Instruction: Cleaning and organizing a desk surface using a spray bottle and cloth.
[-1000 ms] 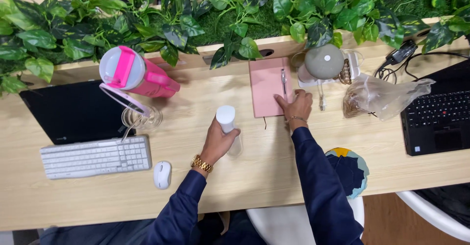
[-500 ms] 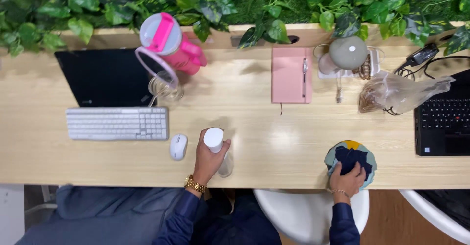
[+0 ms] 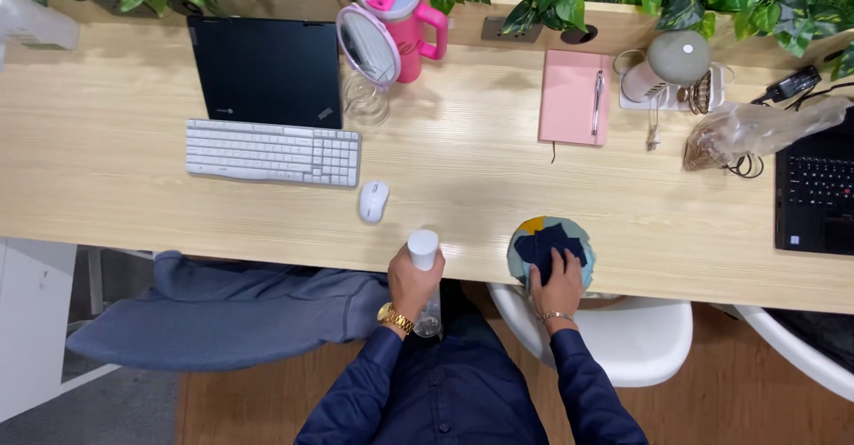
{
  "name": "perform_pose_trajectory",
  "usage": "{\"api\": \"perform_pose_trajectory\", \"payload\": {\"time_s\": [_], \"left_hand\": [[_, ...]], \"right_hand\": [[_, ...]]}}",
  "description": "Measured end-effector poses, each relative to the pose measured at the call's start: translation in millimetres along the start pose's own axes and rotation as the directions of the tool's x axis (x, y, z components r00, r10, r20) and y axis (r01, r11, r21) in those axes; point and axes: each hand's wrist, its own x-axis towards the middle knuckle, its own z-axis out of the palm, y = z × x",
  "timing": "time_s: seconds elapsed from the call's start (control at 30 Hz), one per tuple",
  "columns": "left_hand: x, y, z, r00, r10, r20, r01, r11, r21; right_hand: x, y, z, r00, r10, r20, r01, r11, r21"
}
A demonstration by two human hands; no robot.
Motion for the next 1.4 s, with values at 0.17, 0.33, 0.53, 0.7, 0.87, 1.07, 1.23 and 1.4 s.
{"api": "perform_pose_trajectory", "payload": {"time_s": [0.17, 0.33, 0.53, 0.7, 0.87, 1.07, 1.23, 1.4], "left_hand": [[-15.3, -17.9, -9.5, 0.998, 0.003, 0.064, 0.0, 0.998, -0.057], [-33.5, -49.8, -2.4, 0.997, -0.024, 0.07, 0.024, 1.0, 0.002], [-43.7, -79.9, 10.3, 1.0, 0.02, 0.004, -0.021, 0.991, 0.132], [-33.5, -58.0, -4.5, 0.995, -0.092, 0.04, 0.09, 0.994, 0.063], [-22.0, -43.2, 1.1, 0.996, -0.072, 0.055, 0.07, 0.997, 0.035], [-4.3, -31.8, 6.8, 0.997, -0.049, 0.059, 0.041, 0.991, 0.125], [17.8, -17.3, 12.4, 0.999, -0.018, 0.05, 0.013, 0.995, 0.104], [44.5, 11.8, 12.4, 0.992, -0.066, 0.103, 0.046, 0.982, 0.186]], "right_hand": [[-24.7, -24.4, 3.0, 0.998, -0.04, 0.038, 0.038, 0.998, 0.055], [-34.0, -28.6, 9.1, 0.996, -0.054, 0.069, 0.049, 0.996, 0.071], [-40.1, -29.6, 8.8, 0.993, -0.073, 0.096, 0.065, 0.995, 0.08], [-43.2, -27.4, 12.1, 0.989, -0.095, 0.114, 0.09, 0.995, 0.054], [-41.8, -32.1, 8.9, 0.984, -0.122, 0.13, 0.115, 0.992, 0.061], [-44.2, -46.8, 15.6, 0.941, -0.305, 0.147, 0.289, 0.95, 0.118], [-34.5, -74.1, 19.0, 0.868, -0.449, 0.211, 0.418, 0.891, 0.178], [-11.1, -96.0, 23.2, 0.715, -0.596, 0.366, 0.582, 0.797, 0.162]]}}
